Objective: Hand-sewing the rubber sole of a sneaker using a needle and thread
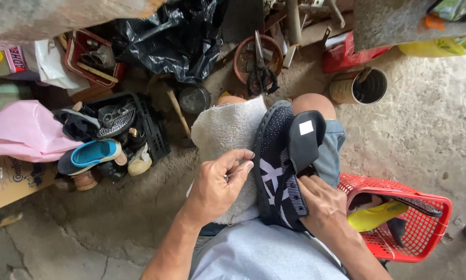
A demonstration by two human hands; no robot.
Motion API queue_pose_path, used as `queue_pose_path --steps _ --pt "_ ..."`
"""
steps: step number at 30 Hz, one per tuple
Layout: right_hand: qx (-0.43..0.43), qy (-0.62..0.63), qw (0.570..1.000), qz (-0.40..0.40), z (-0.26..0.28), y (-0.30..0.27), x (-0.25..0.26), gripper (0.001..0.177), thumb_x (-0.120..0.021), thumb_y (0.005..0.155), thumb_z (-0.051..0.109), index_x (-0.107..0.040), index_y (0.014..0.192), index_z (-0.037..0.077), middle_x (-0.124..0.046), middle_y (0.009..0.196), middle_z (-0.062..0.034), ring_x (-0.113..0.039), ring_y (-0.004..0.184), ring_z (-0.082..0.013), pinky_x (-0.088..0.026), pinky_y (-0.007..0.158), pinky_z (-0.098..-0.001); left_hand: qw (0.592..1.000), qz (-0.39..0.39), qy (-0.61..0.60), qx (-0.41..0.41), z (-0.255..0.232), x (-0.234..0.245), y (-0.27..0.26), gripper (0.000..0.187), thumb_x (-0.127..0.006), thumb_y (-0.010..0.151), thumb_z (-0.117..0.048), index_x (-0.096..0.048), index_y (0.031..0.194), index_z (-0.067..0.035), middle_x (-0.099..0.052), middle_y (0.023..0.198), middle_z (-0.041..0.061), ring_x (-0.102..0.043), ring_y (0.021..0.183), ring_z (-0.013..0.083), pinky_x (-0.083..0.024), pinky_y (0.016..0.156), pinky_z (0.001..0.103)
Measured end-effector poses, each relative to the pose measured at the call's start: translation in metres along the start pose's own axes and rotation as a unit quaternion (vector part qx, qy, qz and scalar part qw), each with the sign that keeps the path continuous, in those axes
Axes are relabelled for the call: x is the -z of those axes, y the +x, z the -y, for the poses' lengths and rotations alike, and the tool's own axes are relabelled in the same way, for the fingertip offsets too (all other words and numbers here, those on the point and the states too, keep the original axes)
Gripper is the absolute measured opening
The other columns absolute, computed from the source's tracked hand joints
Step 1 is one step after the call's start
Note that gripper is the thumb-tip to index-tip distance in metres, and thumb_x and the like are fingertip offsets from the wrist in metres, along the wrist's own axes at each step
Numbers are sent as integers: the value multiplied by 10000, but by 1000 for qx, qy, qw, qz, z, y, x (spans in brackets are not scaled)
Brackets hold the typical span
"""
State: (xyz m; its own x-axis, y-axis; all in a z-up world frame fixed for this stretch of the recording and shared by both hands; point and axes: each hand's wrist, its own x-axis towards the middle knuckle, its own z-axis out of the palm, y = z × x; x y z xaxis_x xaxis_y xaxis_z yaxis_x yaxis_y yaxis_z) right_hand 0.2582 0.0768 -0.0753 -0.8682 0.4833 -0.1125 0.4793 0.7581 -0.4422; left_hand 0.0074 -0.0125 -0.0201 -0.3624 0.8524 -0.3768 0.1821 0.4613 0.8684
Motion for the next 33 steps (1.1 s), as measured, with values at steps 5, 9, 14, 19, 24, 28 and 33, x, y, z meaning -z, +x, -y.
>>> queue_pose_path --steps 5,9,14,19,24,28,33 --pt "-24 163 985 47 2 -10 4 158 -639 646 79 -495 706 102 -552 644 -18 -520 574 -239 -379 488 -425 997 -43 11 -58 -3 -11 1 69 -606 998 -58 -660 1041 -54 -413 570 -54 -380 496 63 -390 463 251" --pt "-27 160 984 71 -4 -24 -5 148 -575 688 -28 -482 675 85 -552 581 -4 -502 481 -170 -485 452 -343 997 -57 1 -52 -3 -17 5 57 -601 1001 -47 -656 1016 -42 -402 569 -62 -363 504 54 -392 479 237" --pt "-6 209 975 69 1 -24 11 148 -570 850 37 -493 741 100 -582 658 -33 -557 546 -247 -431 479 -399 994 -75 10 -74 -2 -24 4 96 -567 1022 -41 -645 1071 -14 -488 624 -41 -445 534 57 -475 545 222" --pt "-91 346 930 89 4 -8 36 139 -565 895 22 -658 985 72 -686 819 -10 -629 724 -153 -519 645 -325 994 -101 -8 -46 -2 -24 3 132 -565 1027 -129 -660 1067 -47 -476 593 -58 -417 508 59 -422 502 248" --pt "-349 554 749 96 19 7 36 641 -517 915 347 -529 1475 33 -523 1593 -89 -431 1498 -163 -295 1219 -354 989 -118 -48 -74 12 -20 -21 269 -598 1008 -143 -561 1267 -82 -550 934 -12 -437 662 51 -406 514 188" --pt "-464 675 570 54 38 51 15 269 -670 907 155 -635 1104 -25 -656 900 -112 -619 804 -201 -491 672 -342 983 -119 -10 -137 25 -4 -40 248 -550 1017 -32 -588 1241 66 -559 1244 197 -701 1022 238 -655 932 270" --pt "-532 703 471 23 30 59 12 174 -740 886 131 -612 808 41 -698 711 -171 -700 602 -304 -590 522 -425 965 -44 145 -216 -2 40 -52 509 -592 1057 -49 -389 1523 -40 -699 1071 136 -756 960 210 -715 854 270"
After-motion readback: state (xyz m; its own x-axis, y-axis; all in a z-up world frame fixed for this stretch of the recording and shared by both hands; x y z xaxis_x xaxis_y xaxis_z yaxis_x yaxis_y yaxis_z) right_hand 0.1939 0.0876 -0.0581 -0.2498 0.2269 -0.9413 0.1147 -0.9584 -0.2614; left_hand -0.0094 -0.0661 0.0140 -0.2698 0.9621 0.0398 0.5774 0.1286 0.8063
